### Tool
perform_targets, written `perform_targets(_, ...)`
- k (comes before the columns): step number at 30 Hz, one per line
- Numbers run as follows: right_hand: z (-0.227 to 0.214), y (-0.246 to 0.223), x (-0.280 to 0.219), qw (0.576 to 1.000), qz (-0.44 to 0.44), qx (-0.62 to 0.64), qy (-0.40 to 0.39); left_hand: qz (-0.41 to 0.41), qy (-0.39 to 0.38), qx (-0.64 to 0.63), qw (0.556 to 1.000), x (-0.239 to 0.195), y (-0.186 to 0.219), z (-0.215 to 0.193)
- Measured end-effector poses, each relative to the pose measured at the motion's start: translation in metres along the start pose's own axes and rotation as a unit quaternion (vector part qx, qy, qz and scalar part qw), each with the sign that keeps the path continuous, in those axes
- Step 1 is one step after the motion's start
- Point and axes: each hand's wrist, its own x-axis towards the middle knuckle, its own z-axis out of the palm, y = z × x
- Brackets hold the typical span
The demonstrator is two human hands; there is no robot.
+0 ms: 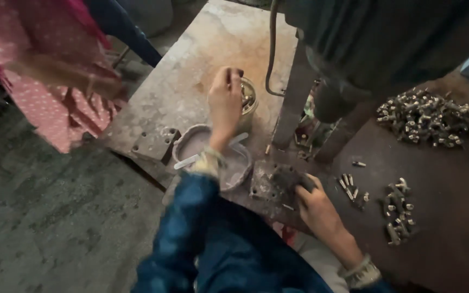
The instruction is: The person sits at a bench drill press and processes small brass fittings one at a time, placing each part under the drill bit, operating the press, then setting the finished piece aside and picking the next one. They occasionally dip parts in a tray and refill a container with completed pieces.
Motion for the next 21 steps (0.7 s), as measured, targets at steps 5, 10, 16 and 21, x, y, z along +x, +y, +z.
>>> perform_targets(5, 0.012, 0.017, -0.017, 0.997, 0.048, 0.026, 0.052, 0.167, -0.105, 0.324, 0.925, 0.002, -0.067, -0.03)
perform_targets(10, -0.028, -0.008, 0.003, 0.962, 0.256, 0.081, 0.054, -0.006, -0.177, 0.299, 0.938, -0.027, -0.078, -0.019)
perform_targets(16, -0.022, 0.047, -0.032, 0.936, 0.304, 0.115, 0.132, -0.028, -0.118, 0.273, 0.954, -0.011, -0.071, 0.016)
perform_targets(21, 0.094, 0.17, -0.164, 0.86, 0.391, 0.267, 0.19, -0.035, -0.097, 0.264, 0.959, 0.027, -0.205, 0.053)
